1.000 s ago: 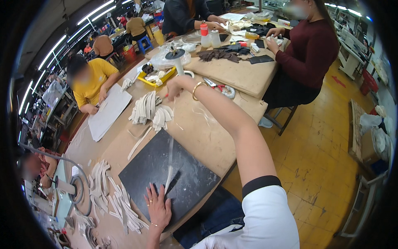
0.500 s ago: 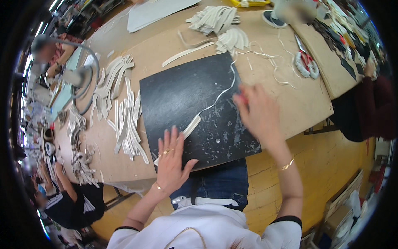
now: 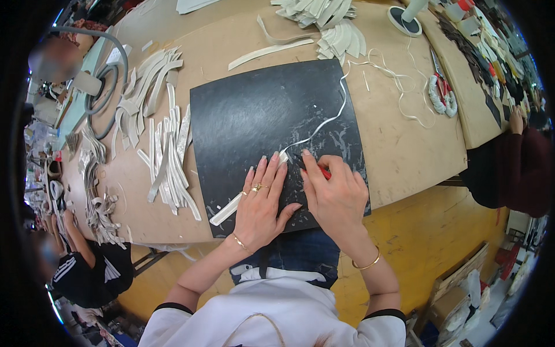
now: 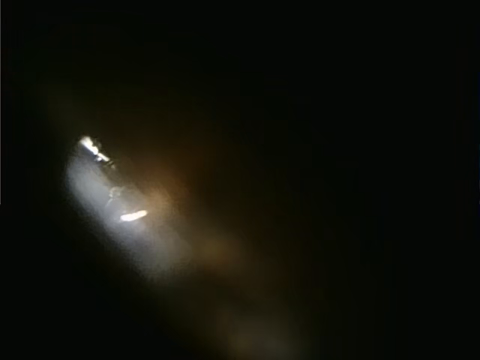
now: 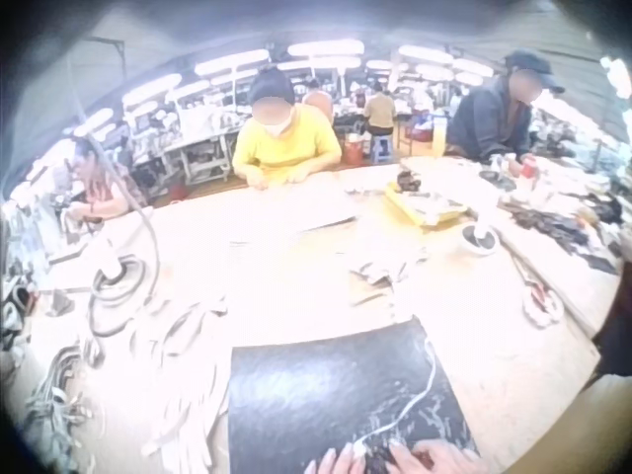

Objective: The person uses a red utility knife to trim a white strip of material on a black cutting mat. They repeatedly cut off small pieces and set them aside while working at a shared table in a workshop.

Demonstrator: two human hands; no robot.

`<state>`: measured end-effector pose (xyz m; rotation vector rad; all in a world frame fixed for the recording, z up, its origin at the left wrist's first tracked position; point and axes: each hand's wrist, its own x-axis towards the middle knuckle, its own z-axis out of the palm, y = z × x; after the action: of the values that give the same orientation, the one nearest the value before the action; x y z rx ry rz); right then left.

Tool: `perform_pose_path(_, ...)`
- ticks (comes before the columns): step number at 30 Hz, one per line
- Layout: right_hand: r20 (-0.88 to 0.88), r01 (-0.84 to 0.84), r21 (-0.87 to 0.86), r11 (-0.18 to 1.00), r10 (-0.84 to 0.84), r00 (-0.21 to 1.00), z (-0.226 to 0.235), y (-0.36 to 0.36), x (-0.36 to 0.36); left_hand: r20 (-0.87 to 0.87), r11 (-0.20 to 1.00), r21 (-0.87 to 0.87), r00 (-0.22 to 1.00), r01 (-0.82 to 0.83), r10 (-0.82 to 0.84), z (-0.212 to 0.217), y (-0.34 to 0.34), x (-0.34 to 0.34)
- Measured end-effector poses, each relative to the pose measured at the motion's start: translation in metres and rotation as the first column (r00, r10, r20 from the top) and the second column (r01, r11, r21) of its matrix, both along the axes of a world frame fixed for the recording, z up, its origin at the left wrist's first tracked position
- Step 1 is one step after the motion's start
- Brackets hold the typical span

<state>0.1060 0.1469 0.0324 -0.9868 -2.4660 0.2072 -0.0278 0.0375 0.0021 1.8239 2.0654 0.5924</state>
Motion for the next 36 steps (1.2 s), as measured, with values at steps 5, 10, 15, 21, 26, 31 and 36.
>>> perform_pose_path(5,0.037,-0.044,-0.008,0.999,0.045,0.998,-0.003,0.003,-0.010,0.009,1.000,-0.004,1.000,0.002,-0.002,-0.001,0.001,0.000)
perform_pose_path(10,0.035,-0.037,-0.004,0.999,0.037,0.999,-0.007,0.001,-0.016,0.014,1.000,-0.006,1.000,-0.005,0.005,0.000,0.001,0.000)
perform_pose_path(15,0.023,-0.035,0.016,0.999,0.034,0.999,-0.012,0.001,-0.019,0.008,1.000,-0.010,1.000,-0.005,0.005,-0.001,0.001,0.000)
perform_pose_path(21,0.061,-0.053,0.048,0.997,0.050,0.997,-0.015,0.001,-0.021,0.001,1.000,-0.025,1.000,-0.002,0.002,-0.001,0.001,0.000)
perform_pose_path(26,0.120,-0.067,0.091,0.994,0.056,0.991,-0.013,-0.002,-0.021,0.007,1.000,-0.027,1.000,-0.004,0.004,-0.001,0.001,0.000)
perform_pose_path(31,0.162,-0.069,0.090,0.993,0.054,0.985,-0.011,-0.003,-0.022,0.007,1.000,-0.025,1.000,-0.002,0.002,-0.001,0.001,0.000)
perform_pose_path(36,0.147,-0.056,0.028,0.998,0.051,0.988,-0.019,-0.004,-0.021,0.000,1.000,-0.025,1.000,-0.003,0.003,-0.001,0.000,0.000)
